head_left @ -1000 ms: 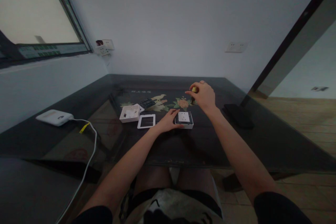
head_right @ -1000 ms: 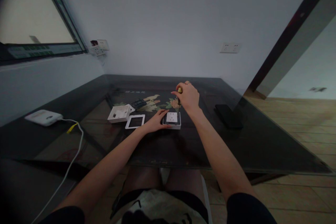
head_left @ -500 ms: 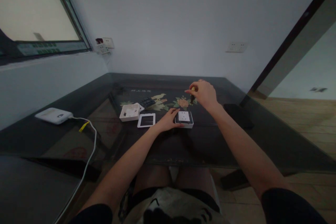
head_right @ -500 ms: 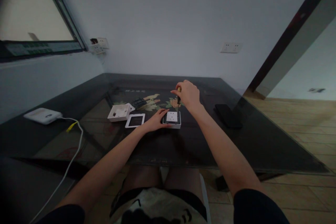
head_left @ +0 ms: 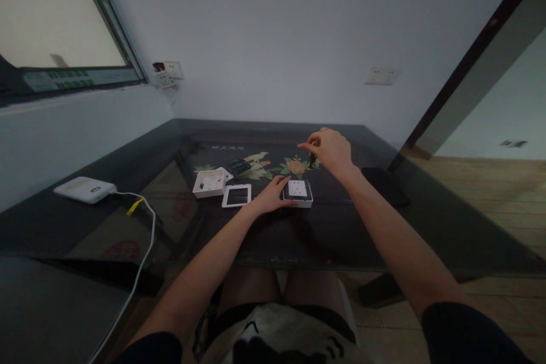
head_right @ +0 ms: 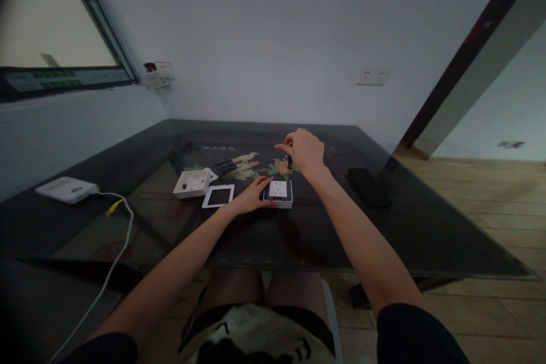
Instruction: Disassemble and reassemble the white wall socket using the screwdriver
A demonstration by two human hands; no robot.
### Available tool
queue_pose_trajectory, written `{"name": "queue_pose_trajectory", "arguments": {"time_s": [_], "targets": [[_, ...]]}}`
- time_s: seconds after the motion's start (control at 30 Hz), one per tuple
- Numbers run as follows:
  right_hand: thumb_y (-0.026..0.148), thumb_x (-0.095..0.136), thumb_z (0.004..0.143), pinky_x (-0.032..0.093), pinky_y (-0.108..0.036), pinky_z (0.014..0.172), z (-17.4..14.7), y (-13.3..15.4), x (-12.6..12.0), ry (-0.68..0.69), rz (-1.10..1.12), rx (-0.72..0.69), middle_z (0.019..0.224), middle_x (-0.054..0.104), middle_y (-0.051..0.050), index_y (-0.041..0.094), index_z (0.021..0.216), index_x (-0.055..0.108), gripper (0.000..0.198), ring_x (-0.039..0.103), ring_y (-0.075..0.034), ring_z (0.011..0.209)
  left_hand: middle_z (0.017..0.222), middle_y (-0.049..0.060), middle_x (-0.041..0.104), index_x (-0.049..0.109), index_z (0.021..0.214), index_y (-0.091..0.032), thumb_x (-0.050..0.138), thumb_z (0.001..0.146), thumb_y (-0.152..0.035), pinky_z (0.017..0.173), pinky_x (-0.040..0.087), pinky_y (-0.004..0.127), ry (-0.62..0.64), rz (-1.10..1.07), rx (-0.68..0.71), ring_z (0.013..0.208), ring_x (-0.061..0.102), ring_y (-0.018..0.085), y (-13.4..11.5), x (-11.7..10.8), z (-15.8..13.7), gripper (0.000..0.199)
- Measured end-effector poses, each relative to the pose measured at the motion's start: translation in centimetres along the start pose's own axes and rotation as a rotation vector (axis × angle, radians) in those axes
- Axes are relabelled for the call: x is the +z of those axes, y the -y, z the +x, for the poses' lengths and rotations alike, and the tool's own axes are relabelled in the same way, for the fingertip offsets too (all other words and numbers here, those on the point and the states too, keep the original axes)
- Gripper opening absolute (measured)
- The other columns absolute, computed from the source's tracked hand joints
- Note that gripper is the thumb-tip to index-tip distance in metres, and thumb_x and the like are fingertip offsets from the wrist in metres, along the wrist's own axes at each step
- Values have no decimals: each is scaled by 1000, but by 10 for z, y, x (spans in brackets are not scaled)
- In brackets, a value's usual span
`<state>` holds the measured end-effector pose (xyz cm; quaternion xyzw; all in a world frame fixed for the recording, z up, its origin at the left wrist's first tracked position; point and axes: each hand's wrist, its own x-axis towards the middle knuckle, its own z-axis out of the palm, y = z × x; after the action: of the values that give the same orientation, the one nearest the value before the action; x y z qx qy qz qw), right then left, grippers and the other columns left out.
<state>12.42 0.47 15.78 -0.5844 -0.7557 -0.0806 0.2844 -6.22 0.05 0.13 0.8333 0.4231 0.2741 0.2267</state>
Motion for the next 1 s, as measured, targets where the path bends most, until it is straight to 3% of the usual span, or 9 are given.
{"name": "queue_pose_trajectory", "arguments": {"time_s": [0.1, 0.23, 0.3, 0.43, 0.57, 0.67, 0.83, 0.9, 1.0], "targets": [[36, 69, 78, 43, -33, 67, 0, 0, 2, 1, -15, -3, 86, 70, -8, 21, 86, 74, 17, 63, -24, 80, 139, 16, 37, 36, 143, -15, 73, 69, -51, 112, 32, 42, 3, -4, -4, 129, 42, 32, -2, -1, 0, 90], [20, 74, 70, 46, -32, 72, 6, -6, 4, 32, 205, -70, 92, 72, -6, 19, 100, 70, 30, 64, -21, 79, 139, 16, 37, 36, 143, -16, 73, 68, -51, 112, 32, 43, 15, 7, -13, 129, 42, 32, -3, -2, 0, 90], [19, 72, 72, 47, -31, 73, 7, -8, 6, 65, 271, -95, 93, 72, -6, 17, 98, 71, 26, 64, -19, 78, 139, 16, 36, 36, 143, -15, 73, 68, -51, 112, 31, 42, 18, 4, -17, 130, 41, 32, -3, -2, 0, 91], [29, 58, 87, 45, -33, 73, -1, -4, 6, 25, 143, -96, 95, 71, -9, 18, 97, 72, 20, 64, -22, 84, 139, 16, 36, 36, 143, -16, 73, 68, -51, 112, 32, 42, 10, 0, -22, 130, 41, 32, -4, -2, 0, 90], [47, 56, 87, 43, -34, 67, -7, -1, 1, 4, -50, -54, 94, 69, -11, 21, 93, 72, 31, 63, -26, 84, 139, 17, 36, 36, 143, -15, 73, 68, -49, 112, 32, 42, 9, 7, -17, 130, 41, 32, -3, -1, 1, 90], [37, 61, 86, 44, -35, 73, -1, -4, -3, 81, -56, -83, 97, 70, -11, 20, 102, 70, 25, 63, -26, 89, 139, 17, 37, 36, 143, -15, 73, 68, -49, 112, 32, 42, 11, 5, -20, 130, 41, 32, -3, -1, 0, 90], [15, 56, 86, 45, -31, 77, 14, -12, -9, 307, -22, -160, 107, 69, -13, 13, 118, 63, 33, 64, -23, 93, 141, 18, 34, 35, 143, -12, 72, 69, -50, 113, 31, 41, 22, 12, -23, 131, 40, 32, -5, -3, -1, 91], [21, 54, 88, 45, -31, 74, 15, -11, -11, 331, -44, -196, 104, 69, -13, 15, 112, 65, 27, 64, -23, 90, 140, 17, 35, 35, 143, -13, 72, 69, -50, 112, 31, 41, 17, 8, -24, 131, 40, 32, -5, -3, -1, 91], [41, 57, 87, 44, -33, 68, 9, -6, -9, 225, -122, -181, 100, 69, -13, 18, 104, 69, 30, 64, -25, 87, 140, 17, 36, 36, 143, -13, 73, 68, -50, 112, 32, 41, 14, 5, -24, 129, 42, 32, -5, -3, -1, 91]]}}
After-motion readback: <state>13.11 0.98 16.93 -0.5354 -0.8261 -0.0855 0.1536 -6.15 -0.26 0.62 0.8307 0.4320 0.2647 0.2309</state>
